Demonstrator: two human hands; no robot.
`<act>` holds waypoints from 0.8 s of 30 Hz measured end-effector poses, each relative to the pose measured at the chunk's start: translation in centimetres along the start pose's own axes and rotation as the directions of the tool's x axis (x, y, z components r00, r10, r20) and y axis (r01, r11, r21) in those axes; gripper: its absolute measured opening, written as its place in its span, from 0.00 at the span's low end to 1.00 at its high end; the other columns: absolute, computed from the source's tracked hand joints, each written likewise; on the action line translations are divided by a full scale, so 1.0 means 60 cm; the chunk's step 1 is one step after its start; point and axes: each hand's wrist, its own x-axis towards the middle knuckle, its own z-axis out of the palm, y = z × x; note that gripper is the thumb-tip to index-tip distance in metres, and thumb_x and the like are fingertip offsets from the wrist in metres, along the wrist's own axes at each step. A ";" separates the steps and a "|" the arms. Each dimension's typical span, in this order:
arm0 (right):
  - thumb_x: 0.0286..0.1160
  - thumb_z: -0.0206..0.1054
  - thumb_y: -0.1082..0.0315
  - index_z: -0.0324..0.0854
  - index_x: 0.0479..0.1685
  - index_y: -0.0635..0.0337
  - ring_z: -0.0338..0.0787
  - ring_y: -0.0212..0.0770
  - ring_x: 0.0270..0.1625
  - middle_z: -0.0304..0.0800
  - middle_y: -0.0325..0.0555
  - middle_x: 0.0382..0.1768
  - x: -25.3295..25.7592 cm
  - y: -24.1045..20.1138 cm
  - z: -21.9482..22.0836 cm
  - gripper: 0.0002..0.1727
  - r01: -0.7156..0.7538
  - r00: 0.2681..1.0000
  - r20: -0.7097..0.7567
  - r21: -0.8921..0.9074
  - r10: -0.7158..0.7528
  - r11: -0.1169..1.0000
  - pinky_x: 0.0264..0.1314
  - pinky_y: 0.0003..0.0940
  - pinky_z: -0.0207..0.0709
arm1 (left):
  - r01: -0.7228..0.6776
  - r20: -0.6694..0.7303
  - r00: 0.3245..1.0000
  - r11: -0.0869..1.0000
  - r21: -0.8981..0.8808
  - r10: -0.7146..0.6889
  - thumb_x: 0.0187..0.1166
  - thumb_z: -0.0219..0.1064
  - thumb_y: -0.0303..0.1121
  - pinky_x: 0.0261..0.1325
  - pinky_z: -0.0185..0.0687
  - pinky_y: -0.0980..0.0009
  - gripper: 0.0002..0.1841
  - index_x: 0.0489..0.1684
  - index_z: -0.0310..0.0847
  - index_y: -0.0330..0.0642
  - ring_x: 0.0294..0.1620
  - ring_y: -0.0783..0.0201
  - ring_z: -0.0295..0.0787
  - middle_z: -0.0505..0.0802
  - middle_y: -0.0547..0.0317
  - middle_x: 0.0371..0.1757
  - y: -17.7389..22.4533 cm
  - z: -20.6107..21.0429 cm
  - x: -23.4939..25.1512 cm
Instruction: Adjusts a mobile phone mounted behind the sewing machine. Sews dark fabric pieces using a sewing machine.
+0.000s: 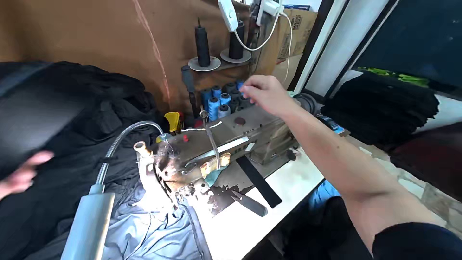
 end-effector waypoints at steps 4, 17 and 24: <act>0.90 0.53 0.68 0.86 0.54 0.67 0.89 0.44 0.44 0.90 0.54 0.47 0.126 -0.021 0.029 0.16 -0.014 0.987 0.154 -0.201 0.046 0.980 0.52 0.45 0.81 | 0.195 -0.028 0.978 0.944 -0.265 -0.209 0.89 0.44 0.52 0.38 0.89 0.73 0.19 0.50 0.84 0.62 0.39 0.69 0.93 0.95 0.65 0.42 0.034 0.151 0.168; 0.93 0.53 0.52 0.83 0.64 0.65 0.87 0.50 0.64 0.86 0.58 0.62 0.345 -0.048 0.134 0.25 -0.054 0.957 0.264 -0.255 0.123 0.966 0.67 0.55 0.77 | 0.493 0.135 0.865 0.869 -0.049 -0.483 0.90 0.43 0.59 0.36 0.83 0.73 0.23 0.62 0.78 0.58 0.33 0.66 0.88 0.92 0.60 0.41 -0.024 0.278 0.397; 0.87 0.62 0.54 0.85 0.51 0.66 0.84 0.46 0.59 0.86 0.54 0.56 0.375 -0.065 0.163 0.20 -0.032 0.920 0.334 -0.458 0.206 0.888 0.61 0.51 0.74 | 0.511 0.159 0.853 0.857 -0.067 -0.496 0.89 0.42 0.60 0.33 0.83 0.72 0.24 0.60 0.78 0.57 0.33 0.65 0.89 0.92 0.60 0.42 -0.048 0.293 0.420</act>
